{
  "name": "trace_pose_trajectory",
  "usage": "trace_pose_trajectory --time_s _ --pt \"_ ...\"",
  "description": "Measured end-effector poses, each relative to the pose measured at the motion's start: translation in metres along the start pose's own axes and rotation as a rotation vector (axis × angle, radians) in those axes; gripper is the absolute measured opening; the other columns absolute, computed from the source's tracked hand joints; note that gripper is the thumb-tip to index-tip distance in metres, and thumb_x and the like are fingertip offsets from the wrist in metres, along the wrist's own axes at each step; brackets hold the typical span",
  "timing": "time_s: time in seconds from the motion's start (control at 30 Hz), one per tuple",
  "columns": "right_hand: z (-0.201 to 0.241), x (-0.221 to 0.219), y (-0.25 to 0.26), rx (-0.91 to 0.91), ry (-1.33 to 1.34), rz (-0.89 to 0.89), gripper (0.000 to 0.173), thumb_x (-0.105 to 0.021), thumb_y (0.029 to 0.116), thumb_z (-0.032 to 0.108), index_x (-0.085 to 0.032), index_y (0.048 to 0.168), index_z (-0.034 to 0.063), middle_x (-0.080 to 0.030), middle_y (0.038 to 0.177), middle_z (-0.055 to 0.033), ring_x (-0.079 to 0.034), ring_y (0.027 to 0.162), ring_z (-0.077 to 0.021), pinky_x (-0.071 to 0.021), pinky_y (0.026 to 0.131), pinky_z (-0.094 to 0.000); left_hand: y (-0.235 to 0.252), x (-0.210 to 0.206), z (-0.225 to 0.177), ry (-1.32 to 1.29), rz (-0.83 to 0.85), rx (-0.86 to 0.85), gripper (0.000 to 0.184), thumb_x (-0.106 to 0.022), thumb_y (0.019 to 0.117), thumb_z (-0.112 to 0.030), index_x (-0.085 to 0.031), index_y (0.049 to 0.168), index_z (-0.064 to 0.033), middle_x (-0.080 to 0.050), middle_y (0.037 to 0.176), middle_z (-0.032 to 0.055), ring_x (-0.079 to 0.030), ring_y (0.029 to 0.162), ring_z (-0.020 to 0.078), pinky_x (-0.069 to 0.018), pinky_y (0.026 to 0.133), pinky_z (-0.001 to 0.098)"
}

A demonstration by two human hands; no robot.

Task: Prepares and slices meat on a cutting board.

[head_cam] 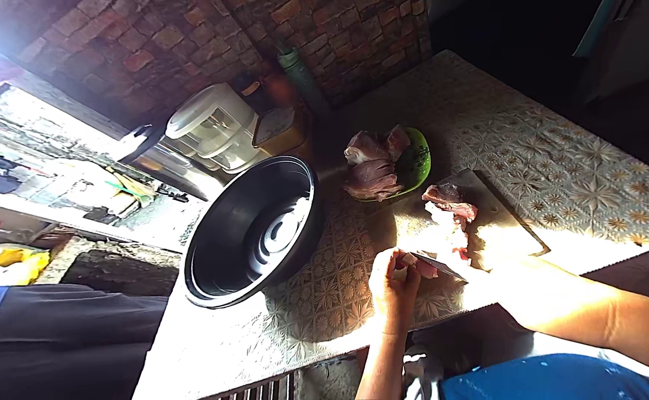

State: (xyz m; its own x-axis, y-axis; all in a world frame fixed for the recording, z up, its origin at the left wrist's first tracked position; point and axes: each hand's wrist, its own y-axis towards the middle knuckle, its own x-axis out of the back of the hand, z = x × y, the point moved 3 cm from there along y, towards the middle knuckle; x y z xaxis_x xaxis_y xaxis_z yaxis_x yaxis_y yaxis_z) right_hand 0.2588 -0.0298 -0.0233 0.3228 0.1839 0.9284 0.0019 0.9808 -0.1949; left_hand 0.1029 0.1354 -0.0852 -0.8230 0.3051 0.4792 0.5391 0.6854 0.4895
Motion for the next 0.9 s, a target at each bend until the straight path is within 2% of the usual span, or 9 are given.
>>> trace_pose_trajectory --time_s 0.03,0.1,0.2,0.33,0.47,0.57,0.63,0.77,0.9 --pt "0.0 0.0 0.002 0.018 -0.01 0.002 0.026 -0.054 0.0953 0.005 -0.068 0.117 0.0044 -0.067 0.084 -0.0165 -0.069 0.081 -0.0381 -0.0545 0.066 -0.0547 0.001 0.001 0.0 0.0 0.004 -0.003 0.019 -0.074 0.0784 -0.004 -0.072 0.097 -0.0007 -0.071 0.093 0.0049 -0.07 0.086 0.0077 -0.0605 0.079 0.023" --pt "0.008 0.012 0.015 -0.038 0.058 0.142 0.024 -0.05 0.1011 0.009 -0.064 0.119 0.0023 -0.067 0.093 -0.0199 -0.068 0.091 -0.0404 -0.0533 0.073 -0.0562 0.002 0.001 0.001 -0.002 0.004 -0.003 0.018 -0.074 0.0792 -0.003 -0.072 0.097 -0.0016 -0.07 0.093 0.0042 -0.069 0.086 0.0078 -0.0607 0.079 0.0235" --pt "0.021 0.02 0.045 -0.055 0.11 0.174 0.049 -0.048 0.1036 0.009 -0.043 0.153 0.0104 -0.065 0.114 -0.0252 -0.066 0.103 -0.0465 -0.0533 0.079 -0.0613 0.002 0.0 0.001 0.026 0.0 -0.03 0.017 -0.073 0.0797 -0.004 -0.071 0.096 -0.0019 -0.07 0.091 0.0037 -0.069 0.084 0.0077 -0.0605 0.078 0.0231" --pt "0.03 0.012 0.078 -0.008 0.158 0.048 0.058 -0.049 0.1029 0.006 -0.039 0.159 0.0156 -0.052 0.147 -0.0235 -0.047 0.137 -0.0461 -0.0363 0.107 -0.0705 0.001 0.0 -0.002 0.069 -0.043 -0.044 0.02 -0.074 0.0756 -0.002 -0.071 0.095 0.0022 -0.069 0.088 0.0058 -0.068 0.08 0.0062 -0.0588 0.075 0.0198" --pt "0.031 0.012 0.046 -0.093 0.094 0.168 0.066 -0.048 0.1019 0.004 -0.028 0.163 0.0174 -0.06 0.128 -0.0265 -0.064 0.107 -0.0483 -0.0535 0.081 -0.0628 -0.002 -0.001 -0.002 0.084 -0.039 -0.032 0.021 -0.076 0.0762 -0.004 -0.07 0.095 0.0013 -0.069 0.09 0.0062 -0.068 0.082 0.0079 -0.0593 0.077 0.0216" --pt "0.022 0.008 0.009 -0.184 0.119 0.3 0.056 -0.043 0.1048 0.007 -0.036 0.16 0.0165 -0.068 0.113 -0.0244 -0.067 0.104 -0.0451 -0.053 0.083 -0.059 -0.002 -0.001 -0.003 0.099 -0.02 -0.033 0.022 -0.077 0.0753 -0.006 -0.07 0.095 0.0009 -0.069 0.089 0.0058 -0.068 0.084 0.0081 -0.0578 0.079 0.0213" --pt "0.022 0.012 0.0 -0.222 0.106 0.385 0.057 -0.034 0.1076 0.009 -0.03 0.163 0.0182 -0.067 0.119 -0.0245 -0.065 0.112 -0.0439 -0.0518 0.089 -0.0576 -0.001 -0.001 -0.004 0.102 -0.006 -0.023 0.022 -0.077 0.0763 -0.007 -0.07 0.096 -0.0002 -0.069 0.09 0.0045 -0.067 0.084 0.0071 -0.0579 0.078 0.0206" --pt "0.035 0.008 0.027 -0.214 0.042 0.27 0.074 -0.042 0.1022 0.001 -0.015 0.167 0.0228 -0.068 0.103 -0.0238 -0.068 0.091 -0.0449 -0.0542 0.074 -0.0577 0.0 0.0 0.0 0.061 0.008 0.004 0.025 -0.078 0.0765 -0.006 -0.07 0.099 0.0009 -0.069 0.093 0.0052 -0.068 0.086 0.0076 -0.0588 0.079 0.0217" --pt "0.04 0.011 0.062 -0.134 0.12 0.128 0.065 -0.042 0.1052 0.004 -0.021 0.166 0.0185 -0.054 0.14 -0.0296 -0.061 0.115 -0.0505 -0.0521 0.088 -0.0639 0.001 -0.002 -0.002 0.088 -0.009 -0.039 0.023 -0.076 0.0756 -0.007 -0.07 0.096 0.0014 -0.07 0.09 0.0055 -0.068 0.083 0.0065 -0.058 0.078 0.0203"
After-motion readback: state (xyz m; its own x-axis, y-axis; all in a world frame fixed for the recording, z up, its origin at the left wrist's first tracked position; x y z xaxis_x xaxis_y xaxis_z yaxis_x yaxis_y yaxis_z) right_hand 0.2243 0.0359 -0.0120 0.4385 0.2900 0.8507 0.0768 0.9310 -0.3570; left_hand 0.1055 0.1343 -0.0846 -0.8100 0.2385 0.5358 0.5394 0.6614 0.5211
